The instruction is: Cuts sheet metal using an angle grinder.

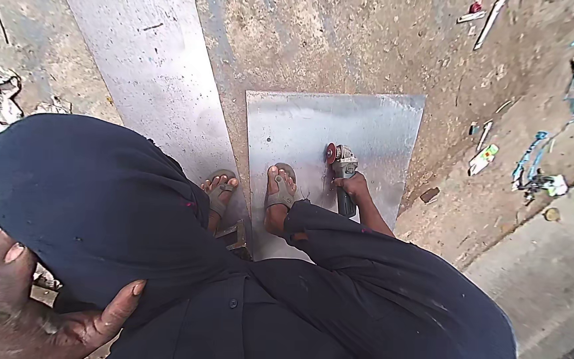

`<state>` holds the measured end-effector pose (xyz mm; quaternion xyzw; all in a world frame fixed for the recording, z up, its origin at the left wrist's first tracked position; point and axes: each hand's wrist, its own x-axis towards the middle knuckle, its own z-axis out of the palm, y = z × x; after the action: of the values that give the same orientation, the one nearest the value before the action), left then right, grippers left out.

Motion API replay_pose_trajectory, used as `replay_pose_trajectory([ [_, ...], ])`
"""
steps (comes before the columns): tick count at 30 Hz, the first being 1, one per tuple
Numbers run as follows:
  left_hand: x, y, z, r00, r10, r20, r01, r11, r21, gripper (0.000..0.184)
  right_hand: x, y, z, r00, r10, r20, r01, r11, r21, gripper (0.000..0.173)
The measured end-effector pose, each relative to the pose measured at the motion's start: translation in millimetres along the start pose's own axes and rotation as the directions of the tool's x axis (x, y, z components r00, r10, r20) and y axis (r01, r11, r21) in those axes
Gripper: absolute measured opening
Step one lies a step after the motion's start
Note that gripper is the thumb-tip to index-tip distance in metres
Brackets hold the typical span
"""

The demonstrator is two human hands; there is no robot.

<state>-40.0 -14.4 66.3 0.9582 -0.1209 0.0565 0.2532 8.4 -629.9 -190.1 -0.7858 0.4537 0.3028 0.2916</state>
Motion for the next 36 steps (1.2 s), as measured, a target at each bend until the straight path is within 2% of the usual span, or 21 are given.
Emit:
replay_pose_trajectory([
  [36,9.5,3.6,0.2,1.000,-0.001,0.014,0.001,1.000,0.028,0.106,10.9,-13.4,-7.9,1.000,-0.011,0.014,0.011,1.000,0.022,0.056],
])
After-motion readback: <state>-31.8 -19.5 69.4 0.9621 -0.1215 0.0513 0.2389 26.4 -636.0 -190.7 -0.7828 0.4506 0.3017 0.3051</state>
